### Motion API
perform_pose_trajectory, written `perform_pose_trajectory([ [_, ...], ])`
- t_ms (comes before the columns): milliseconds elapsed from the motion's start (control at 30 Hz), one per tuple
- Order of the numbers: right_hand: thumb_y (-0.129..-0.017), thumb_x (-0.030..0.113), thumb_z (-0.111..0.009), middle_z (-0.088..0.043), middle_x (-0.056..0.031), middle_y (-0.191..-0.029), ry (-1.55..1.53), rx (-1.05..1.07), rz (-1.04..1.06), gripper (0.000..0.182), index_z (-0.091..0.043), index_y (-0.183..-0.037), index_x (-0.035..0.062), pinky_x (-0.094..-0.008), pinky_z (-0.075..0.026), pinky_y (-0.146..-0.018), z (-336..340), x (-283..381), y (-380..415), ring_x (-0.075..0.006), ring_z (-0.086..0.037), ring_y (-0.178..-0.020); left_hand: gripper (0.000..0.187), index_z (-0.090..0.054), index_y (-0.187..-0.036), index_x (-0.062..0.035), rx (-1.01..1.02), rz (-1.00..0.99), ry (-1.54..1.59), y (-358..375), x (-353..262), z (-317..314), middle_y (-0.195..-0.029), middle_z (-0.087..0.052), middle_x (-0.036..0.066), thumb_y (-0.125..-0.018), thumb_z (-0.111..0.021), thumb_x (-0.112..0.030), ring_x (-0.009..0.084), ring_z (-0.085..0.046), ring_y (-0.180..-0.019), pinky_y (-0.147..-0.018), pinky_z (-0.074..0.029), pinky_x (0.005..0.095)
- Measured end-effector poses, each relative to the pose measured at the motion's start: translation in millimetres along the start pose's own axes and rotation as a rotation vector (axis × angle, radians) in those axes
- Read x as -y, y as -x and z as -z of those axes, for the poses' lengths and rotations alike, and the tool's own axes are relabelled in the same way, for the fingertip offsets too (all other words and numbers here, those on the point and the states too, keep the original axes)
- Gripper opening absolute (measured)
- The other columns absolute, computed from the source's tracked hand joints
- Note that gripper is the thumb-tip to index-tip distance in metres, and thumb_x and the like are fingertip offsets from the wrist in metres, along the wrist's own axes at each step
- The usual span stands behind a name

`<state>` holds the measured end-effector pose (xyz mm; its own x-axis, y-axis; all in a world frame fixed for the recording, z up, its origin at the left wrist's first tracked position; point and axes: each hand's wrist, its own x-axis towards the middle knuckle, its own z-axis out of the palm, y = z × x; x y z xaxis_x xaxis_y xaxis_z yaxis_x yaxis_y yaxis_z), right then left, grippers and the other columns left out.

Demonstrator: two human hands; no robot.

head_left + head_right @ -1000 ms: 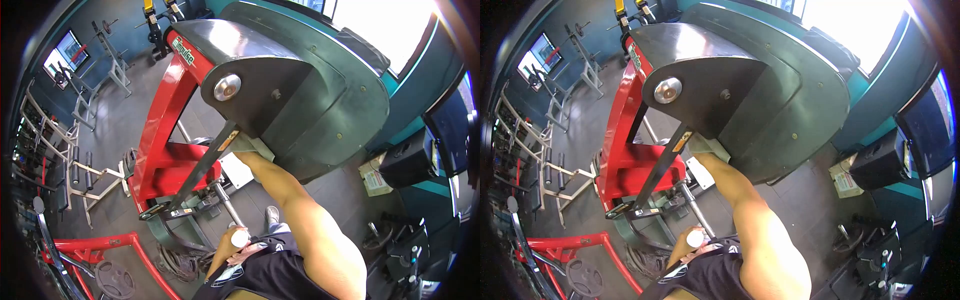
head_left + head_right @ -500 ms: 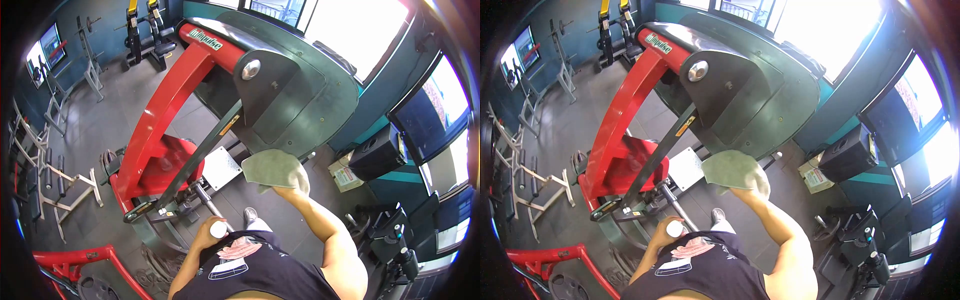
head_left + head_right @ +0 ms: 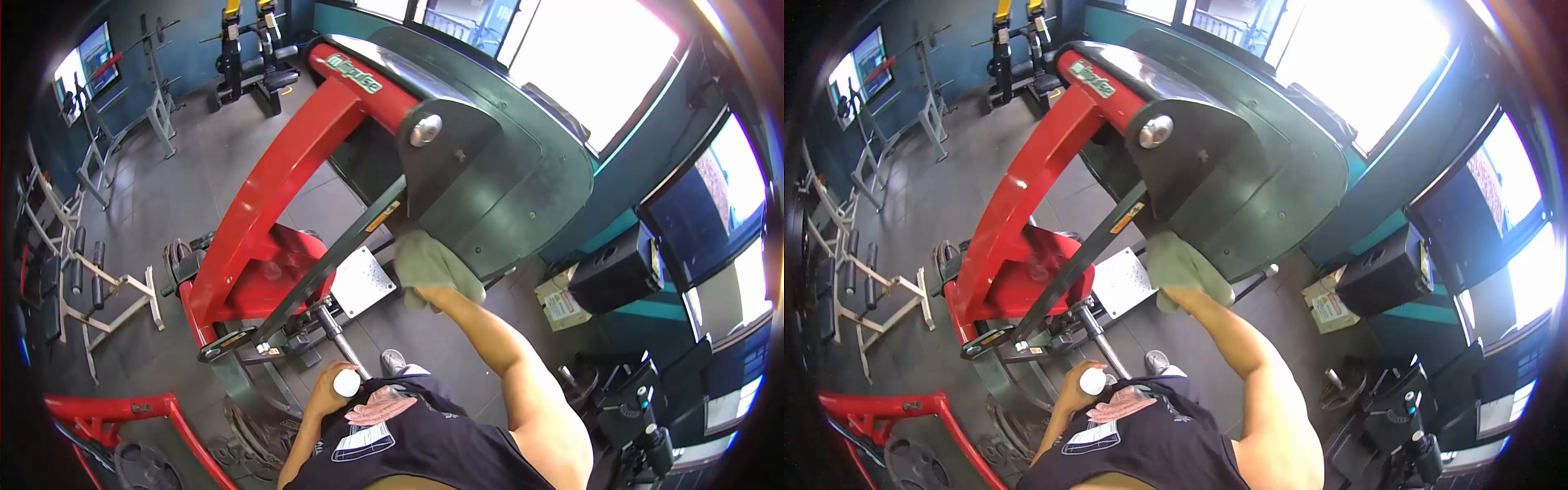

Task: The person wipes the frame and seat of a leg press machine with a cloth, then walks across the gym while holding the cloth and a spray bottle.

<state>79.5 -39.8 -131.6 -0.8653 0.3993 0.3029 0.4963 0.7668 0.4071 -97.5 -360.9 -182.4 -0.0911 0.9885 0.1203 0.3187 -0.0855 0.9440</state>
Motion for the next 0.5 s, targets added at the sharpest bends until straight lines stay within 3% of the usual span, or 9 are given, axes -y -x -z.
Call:
perform_pose_trajectory([
  [33, -0.08, 0.018, -0.069, -0.07, -0.0158, -0.086, 0.001, 0.049, 0.017, 0.01, -0.071, -0.083, 0.0086, -0.0378, -0.052, -0.071, -4, -8, -20, -0.029, -0.068, -0.079, 0.05, -0.066, -0.109, -0.0086, 0.011, 0.011, 0.023, -5, -3, -2, -0.105, -0.065, 0.013, -0.063, -0.087, -0.013, 0.0321, -0.063, -0.099, -0.086, -0.05, 0.0392],
  [100, -0.089, 0.019, -0.055, -0.065, -0.0191, -0.109, -0.335, 0.364, -0.226, 0.029, -0.064, -0.113, 0.0034, -0.0419, -0.047, -0.089, 28, -9, -50, -0.0317, -0.062, -0.103, 0.051, -0.066, -0.109, -0.0086, 0.049, 0.03, -0.023, -14, -7, -10, -0.105, -0.065, 0.013, -0.063, -0.087, -0.013, 0.0322, -0.063, -0.099, -0.086, -0.05, 0.0393],
  [133, -0.089, 0.018, -0.056, -0.065, -0.0188, -0.11, -0.381, 0.383, -0.25, 0.03, -0.064, -0.113, 0.0035, -0.0413, -0.047, -0.09, 17, -10, -50, -0.031, -0.062, -0.104, 0.051, -0.066, -0.109, -0.0087, 0.068, 0.04, -0.047, -17, -9, -13, -0.105, -0.065, 0.013, -0.063, -0.087, -0.013, 0.0323, -0.063, -0.099, -0.086, -0.05, 0.0393],
  [267, -0.086, 0.018, -0.058, -0.064, -0.0173, -0.113, -0.365, 0.185, -0.185, 0.031, -0.063, -0.114, 0.0042, -0.0389, -0.047, -0.092, 9, -7, 12, -0.0286, -0.061, -0.107, 0.049, -0.067, -0.108, -0.0079, 0.107, 0.038, -0.044, -36, -7, -21, -0.106, -0.066, 0.013, -0.064, -0.086, -0.013, 0.0322, -0.063, -0.099, -0.087, -0.05, 0.039],
  [400, -0.083, 0.018, -0.06, -0.063, -0.0159, -0.115, -0.332, 0.046, -0.23, 0.034, -0.062, -0.114, 0.0048, -0.0366, -0.047, -0.094, 45, -27, 85, -0.0261, -0.06, -0.109, 0.048, -0.067, -0.108, -0.0074, 0.104, 0.075, -0.047, -54, -7, -27, -0.106, -0.066, 0.013, -0.064, -0.085, -0.014, 0.0313, -0.065, -0.099, -0.087, -0.05, 0.038],
  [500, -0.082, 0.023, -0.062, -0.061, -0.0151, -0.12, -0.312, -0.047, -0.315, 0.04, -0.06, -0.118, 0.0069, -0.0391, -0.044, -0.097, 85, -65, 88, -0.0282, -0.057, -0.114, 0.048, -0.067, -0.109, -0.0074, 0.138, 0.098, -0.068, -71, -14, -28, -0.107, -0.066, 0.013, -0.065, -0.085, -0.015, 0.0304, -0.065, -0.099, -0.086, -0.051, 0.0373],
])
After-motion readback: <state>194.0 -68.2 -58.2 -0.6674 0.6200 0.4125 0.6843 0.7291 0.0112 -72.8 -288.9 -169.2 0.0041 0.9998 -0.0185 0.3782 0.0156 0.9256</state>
